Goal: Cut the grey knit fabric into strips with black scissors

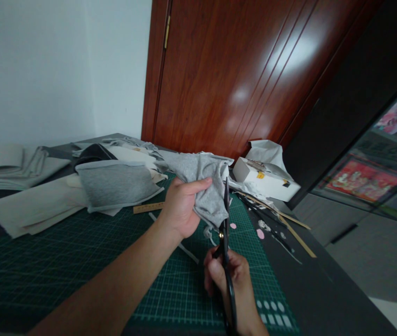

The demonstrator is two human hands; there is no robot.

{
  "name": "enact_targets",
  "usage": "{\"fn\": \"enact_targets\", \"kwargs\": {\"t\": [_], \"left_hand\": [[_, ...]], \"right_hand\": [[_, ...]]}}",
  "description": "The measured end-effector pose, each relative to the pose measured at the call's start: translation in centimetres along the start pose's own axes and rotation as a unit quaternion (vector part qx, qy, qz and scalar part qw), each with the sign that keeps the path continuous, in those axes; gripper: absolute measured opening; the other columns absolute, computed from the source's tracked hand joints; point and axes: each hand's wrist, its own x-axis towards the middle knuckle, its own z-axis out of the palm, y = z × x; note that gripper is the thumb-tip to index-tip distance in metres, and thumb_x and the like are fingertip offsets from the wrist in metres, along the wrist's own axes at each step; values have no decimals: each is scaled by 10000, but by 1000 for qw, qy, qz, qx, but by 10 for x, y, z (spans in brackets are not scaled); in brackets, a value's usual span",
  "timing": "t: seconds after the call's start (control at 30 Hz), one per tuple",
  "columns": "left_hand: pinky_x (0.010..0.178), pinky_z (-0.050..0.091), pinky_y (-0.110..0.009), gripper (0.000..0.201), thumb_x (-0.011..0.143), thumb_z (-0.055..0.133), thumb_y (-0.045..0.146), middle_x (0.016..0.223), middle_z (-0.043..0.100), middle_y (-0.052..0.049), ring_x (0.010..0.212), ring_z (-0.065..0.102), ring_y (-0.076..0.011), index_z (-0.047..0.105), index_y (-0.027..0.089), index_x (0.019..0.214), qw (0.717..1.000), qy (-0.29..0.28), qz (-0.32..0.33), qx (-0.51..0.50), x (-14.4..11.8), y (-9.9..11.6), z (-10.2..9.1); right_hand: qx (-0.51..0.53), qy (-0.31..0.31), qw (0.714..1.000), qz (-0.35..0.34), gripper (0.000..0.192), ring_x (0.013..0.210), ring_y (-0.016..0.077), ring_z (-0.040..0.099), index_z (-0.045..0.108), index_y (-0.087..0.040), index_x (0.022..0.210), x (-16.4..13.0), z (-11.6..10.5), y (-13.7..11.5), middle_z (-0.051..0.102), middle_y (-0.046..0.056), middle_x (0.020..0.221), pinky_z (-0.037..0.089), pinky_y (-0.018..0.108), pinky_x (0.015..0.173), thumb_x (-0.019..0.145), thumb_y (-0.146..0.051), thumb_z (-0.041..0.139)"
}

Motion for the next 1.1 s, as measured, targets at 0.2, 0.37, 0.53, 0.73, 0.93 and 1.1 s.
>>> {"fn": "enact_targets", "kwargs": {"t": [0.2,0.37,0.53,0.73,0.93,1.1], "left_hand": [[824,582,-383,450,576,837,59,931,778,-50,872,748,-257,726,171,998,999,-7,8,41,-2,0,-1],[782,586,-381,428,606,821,62,943,778,-63,847,746,-259,728,169,1011,998,-7,10,60,-3,1,-1],[838,585,-418,453,606,801,37,897,762,-36,830,745,-250,726,178,1029,999,-4,0,40,-2,1,-2],[810,589,-399,447,570,839,52,906,772,-37,856,745,-263,730,184,983,998,-3,11,67,-4,1,0],[803,593,-423,328,568,846,70,868,765,-48,825,742,-273,712,160,853,997,-1,2,75,-5,0,0],[813,588,-435,316,574,840,75,883,764,-56,830,742,-280,704,157,848,996,-5,-3,86,-5,0,-1]], "right_hand": [[-10,12,1000,-4,448,396,83,406,640,-153,736,2,-1,0,516,-39,479,335,181,389,776,-565,811],[-11,22,1000,-2,470,374,76,386,628,-159,708,2,-1,-1,491,-48,462,320,176,368,764,-590,807],[-6,38,999,14,495,352,73,375,634,-164,705,3,0,-1,486,-55,451,308,173,342,719,-622,823],[-6,44,999,10,459,348,73,376,652,-165,711,3,-1,2,487,-58,446,302,171,338,733,-588,829],[-2,43,999,0,431,351,71,382,660,-158,712,3,-1,3,495,-55,439,297,167,347,762,-553,824],[-1,49,999,7,447,351,66,375,656,-154,718,4,-1,2,485,-57,453,291,163,345,750,-565,830]]}}
